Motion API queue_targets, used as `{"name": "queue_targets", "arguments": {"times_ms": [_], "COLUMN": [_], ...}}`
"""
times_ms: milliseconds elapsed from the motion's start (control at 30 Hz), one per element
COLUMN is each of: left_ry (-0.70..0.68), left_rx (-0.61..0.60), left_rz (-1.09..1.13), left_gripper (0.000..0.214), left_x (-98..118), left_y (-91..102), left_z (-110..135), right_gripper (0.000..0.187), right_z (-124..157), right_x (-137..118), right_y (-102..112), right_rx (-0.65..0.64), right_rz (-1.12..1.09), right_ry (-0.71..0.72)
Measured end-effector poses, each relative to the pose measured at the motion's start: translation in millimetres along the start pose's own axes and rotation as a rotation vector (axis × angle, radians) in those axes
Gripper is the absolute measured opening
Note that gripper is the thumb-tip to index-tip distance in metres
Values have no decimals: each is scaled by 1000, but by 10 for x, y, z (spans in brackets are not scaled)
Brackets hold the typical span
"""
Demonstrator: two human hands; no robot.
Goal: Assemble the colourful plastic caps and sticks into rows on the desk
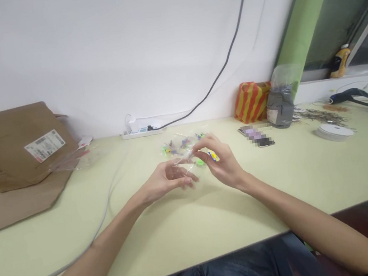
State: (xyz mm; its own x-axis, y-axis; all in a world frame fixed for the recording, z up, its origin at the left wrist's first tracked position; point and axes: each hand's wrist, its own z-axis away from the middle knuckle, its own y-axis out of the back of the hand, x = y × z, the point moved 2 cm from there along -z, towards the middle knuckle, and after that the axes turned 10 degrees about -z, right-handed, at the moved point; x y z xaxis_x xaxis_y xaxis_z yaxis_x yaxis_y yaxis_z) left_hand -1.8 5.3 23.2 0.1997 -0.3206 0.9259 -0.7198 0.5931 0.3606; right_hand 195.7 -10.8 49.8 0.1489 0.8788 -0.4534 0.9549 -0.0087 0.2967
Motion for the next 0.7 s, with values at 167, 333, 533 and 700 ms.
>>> {"name": "queue_targets", "arguments": {"times_ms": [167, 333, 533, 700], "left_ry": [30, 49, 59, 110], "left_rx": [-22, -38, -94, -210], "left_rz": [9, 15, 5, 47], "left_gripper": [50, 60, 70, 80], "left_x": [-8, 14, 28, 46], "left_y": [-4, -33, -50, -121], "left_z": [6, 2, 21, 42], "right_gripper": [14, 17, 18, 16], "right_z": [10, 5, -9, 19], "right_x": [65, 45, -9, 6], "right_y": [-20, -11, 25, 44], "right_rx": [-76, -82, 50, 193], "right_rz": [-9, -60, -16, 96], "right_ry": [-76, -74, -15, 27]}}
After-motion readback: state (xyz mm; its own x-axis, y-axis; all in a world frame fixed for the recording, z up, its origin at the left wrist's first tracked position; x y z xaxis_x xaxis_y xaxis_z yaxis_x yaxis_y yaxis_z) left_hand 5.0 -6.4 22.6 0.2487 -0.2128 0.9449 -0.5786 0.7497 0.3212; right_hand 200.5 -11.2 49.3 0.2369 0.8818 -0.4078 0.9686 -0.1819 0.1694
